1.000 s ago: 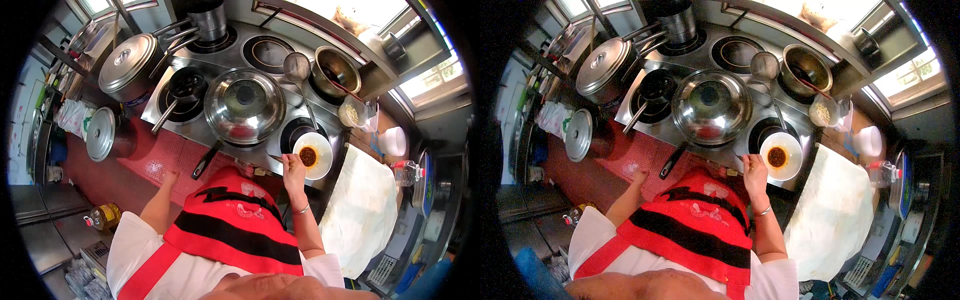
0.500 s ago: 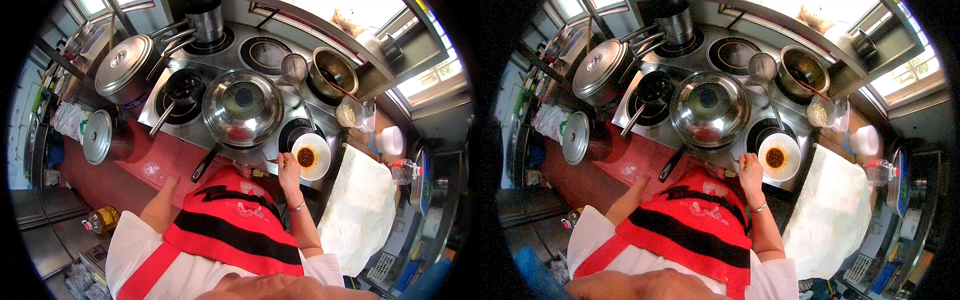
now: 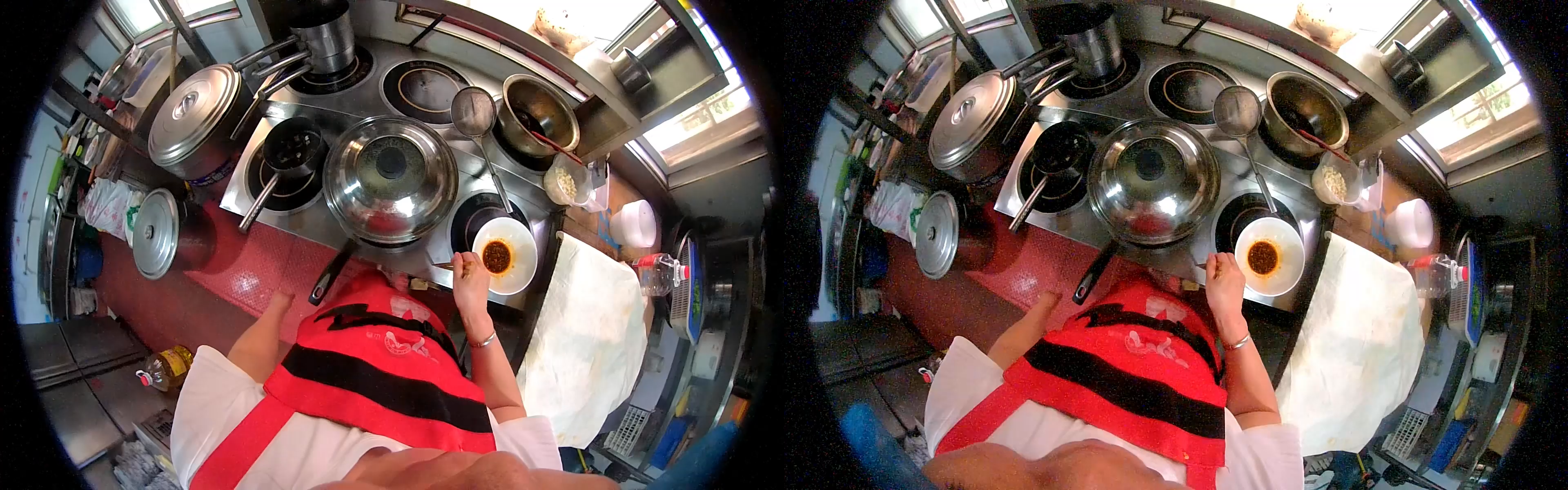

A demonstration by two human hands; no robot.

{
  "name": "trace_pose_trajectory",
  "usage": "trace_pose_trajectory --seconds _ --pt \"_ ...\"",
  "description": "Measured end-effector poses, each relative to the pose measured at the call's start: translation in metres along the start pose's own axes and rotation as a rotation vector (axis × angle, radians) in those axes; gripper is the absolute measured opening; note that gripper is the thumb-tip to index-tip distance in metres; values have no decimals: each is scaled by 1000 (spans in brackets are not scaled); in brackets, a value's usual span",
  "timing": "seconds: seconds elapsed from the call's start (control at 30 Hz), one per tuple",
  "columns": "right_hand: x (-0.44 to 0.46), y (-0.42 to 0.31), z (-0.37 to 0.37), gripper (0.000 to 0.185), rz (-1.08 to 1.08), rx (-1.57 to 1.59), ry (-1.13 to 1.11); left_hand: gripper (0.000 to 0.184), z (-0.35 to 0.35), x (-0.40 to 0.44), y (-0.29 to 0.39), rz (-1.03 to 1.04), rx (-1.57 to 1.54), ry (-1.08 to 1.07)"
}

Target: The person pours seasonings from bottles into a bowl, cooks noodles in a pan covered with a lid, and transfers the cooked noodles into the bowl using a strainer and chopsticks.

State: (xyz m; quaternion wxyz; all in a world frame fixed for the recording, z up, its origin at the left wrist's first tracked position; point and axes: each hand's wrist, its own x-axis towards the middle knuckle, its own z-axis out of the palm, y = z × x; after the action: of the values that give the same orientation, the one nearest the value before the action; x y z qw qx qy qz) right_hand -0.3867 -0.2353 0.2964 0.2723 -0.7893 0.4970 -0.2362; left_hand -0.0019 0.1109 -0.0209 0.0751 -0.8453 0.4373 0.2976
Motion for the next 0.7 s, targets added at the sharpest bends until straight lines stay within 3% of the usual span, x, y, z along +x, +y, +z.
trace_pose_trajectory --seconds 0.07,0.2,0.27,0.3,0.37,0.43,0.5,0.63,0.7 --pt "2 1 1 23 -15 0 11 40 13 9 -4 -234 -115 23" --pt "2 4 3 22 -35 -17 6 42 -26 -3 18 -259 -267 -45" --pt "4 3 2 22 -28 -14 3 38 -27 6 18 -432 -484 230" --pt "4 2 0 22 -21 -10 -3 38 -39 6 24 -430 -482 230" --pt "3 2 1 22 -11 -4 -11 34 -71 12 36 -344 -649 488" --pt "1 3 1 22 -7 15 0 31 -133 6 78 -306 -619 623" --pt "0 2 0 22 -9 4 3 28 -178 12 109 -142 -689 793" --pt "0 2 0 21 -21 -3 23 23 -269 10 183 180 -730 940" --pt "-2 4 1 21 -21 7 31 29 -298 13 210 273 -825 846"
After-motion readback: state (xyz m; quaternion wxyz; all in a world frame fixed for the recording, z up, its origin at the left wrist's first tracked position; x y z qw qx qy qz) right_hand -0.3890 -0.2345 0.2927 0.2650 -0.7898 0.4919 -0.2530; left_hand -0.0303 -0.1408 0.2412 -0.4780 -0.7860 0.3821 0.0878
